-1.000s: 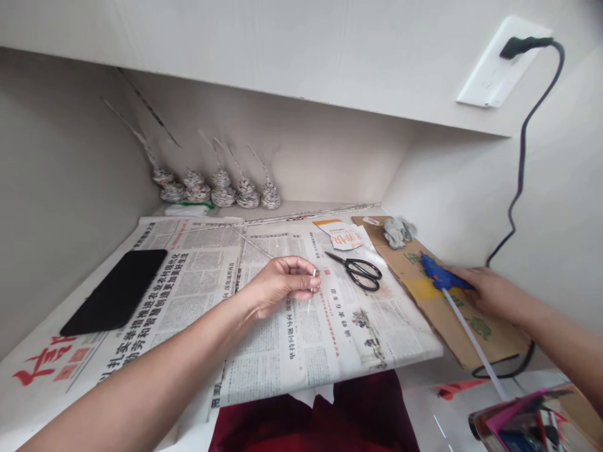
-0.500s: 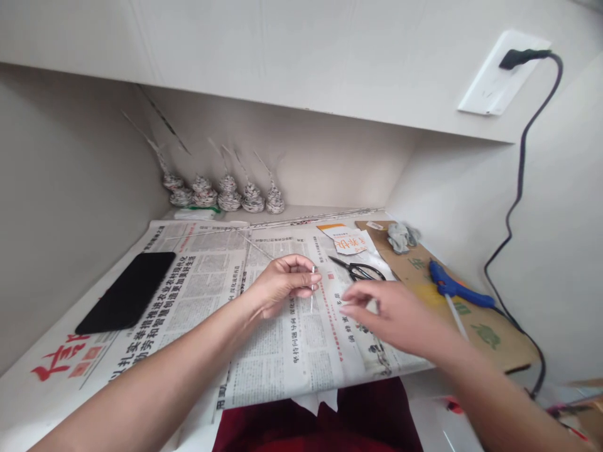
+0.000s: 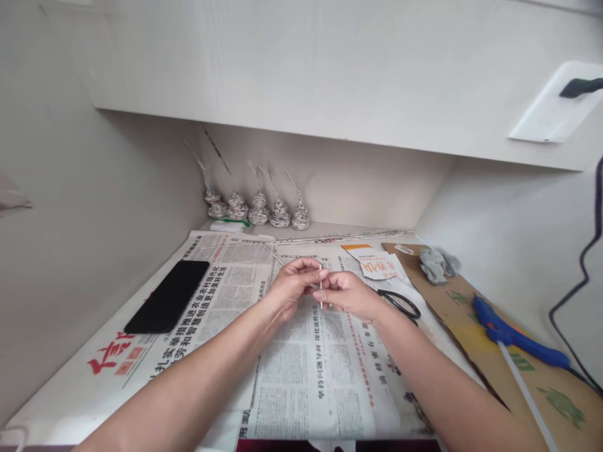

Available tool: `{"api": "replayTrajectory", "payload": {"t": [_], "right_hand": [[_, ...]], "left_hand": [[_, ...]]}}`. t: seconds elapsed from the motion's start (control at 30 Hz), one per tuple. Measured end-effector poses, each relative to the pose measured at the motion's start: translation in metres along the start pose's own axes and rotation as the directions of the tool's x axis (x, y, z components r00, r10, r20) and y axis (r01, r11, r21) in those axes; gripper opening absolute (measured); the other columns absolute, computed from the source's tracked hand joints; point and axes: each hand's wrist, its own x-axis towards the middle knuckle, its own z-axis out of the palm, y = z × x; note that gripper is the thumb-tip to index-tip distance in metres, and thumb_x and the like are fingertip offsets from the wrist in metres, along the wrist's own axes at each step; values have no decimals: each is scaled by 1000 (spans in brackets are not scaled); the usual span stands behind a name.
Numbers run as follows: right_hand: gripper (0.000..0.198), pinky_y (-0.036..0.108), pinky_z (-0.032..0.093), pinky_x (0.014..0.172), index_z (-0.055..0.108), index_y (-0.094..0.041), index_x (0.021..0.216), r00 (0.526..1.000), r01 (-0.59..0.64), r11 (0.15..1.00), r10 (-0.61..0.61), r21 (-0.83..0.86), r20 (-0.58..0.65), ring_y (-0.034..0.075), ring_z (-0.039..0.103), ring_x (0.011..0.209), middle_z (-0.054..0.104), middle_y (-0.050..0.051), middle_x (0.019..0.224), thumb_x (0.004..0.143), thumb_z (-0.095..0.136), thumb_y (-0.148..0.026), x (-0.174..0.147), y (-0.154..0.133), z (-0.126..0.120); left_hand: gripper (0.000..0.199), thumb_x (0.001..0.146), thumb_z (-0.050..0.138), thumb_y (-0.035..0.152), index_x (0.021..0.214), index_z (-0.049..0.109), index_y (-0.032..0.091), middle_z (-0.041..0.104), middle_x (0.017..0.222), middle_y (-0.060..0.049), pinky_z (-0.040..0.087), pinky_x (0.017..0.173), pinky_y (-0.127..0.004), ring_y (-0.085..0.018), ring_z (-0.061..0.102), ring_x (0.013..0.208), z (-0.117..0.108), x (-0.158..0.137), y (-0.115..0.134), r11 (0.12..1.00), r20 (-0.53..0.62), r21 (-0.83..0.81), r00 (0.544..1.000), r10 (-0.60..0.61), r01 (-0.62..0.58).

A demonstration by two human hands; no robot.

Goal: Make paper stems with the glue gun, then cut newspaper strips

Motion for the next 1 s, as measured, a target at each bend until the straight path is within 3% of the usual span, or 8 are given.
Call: {"api": "replayTrajectory", "payload": {"t": [0.17,0.43,0.63,0.77,0.9,1.0], "right_hand": [[35,21,28,42,63,-14,69,993,-36,990,20,135,114,6,46,44,64,0,58,68,80,-45,16,4,-3],[37,21,32,45,75,-14,94,979,48,992,-69,113,193,7,49,51,64,2,69,83,67,-48,9,20,-10],[37,20,35,45,74,-13,95,962,68,986,-106,155,253,7,51,54,62,2,70,87,62,-47,4,17,-11],[35,19,37,45,72,-13,95,971,62,984,-98,168,216,11,59,63,63,3,74,85,64,-46,5,20,-10],[31,21,42,48,65,-16,82,990,66,978,-89,198,108,12,63,64,66,2,75,81,70,-46,5,22,-9],[34,22,45,52,67,-15,83,985,65,976,-97,207,144,13,64,66,65,2,74,84,66,-48,4,21,-9]], "left_hand": [[40,54,89,29,81,62,15,61,61,3,45,41,-25,-11,54,44,-4,4,2,999,-40,-12,999,-33,32],[35,57,88,30,79,67,12,60,57,2,43,42,-23,-9,52,41,-8,7,-2,995,-4,13,995,-101,101],[35,59,88,32,81,67,13,63,58,0,43,43,-24,-11,54,40,-9,6,-4,990,50,17,989,-138,138],[31,61,87,30,79,68,12,62,58,1,42,45,-21,-8,53,42,-10,7,-4,992,19,23,992,-123,123],[27,62,87,27,76,68,12,64,62,0,43,50,-18,-8,59,52,-11,9,-4,995,-9,27,995,-94,95],[27,63,87,28,75,68,13,64,62,0,43,51,-19,-8,59,51,-12,9,-4,995,9,34,995,-97,97]]}}
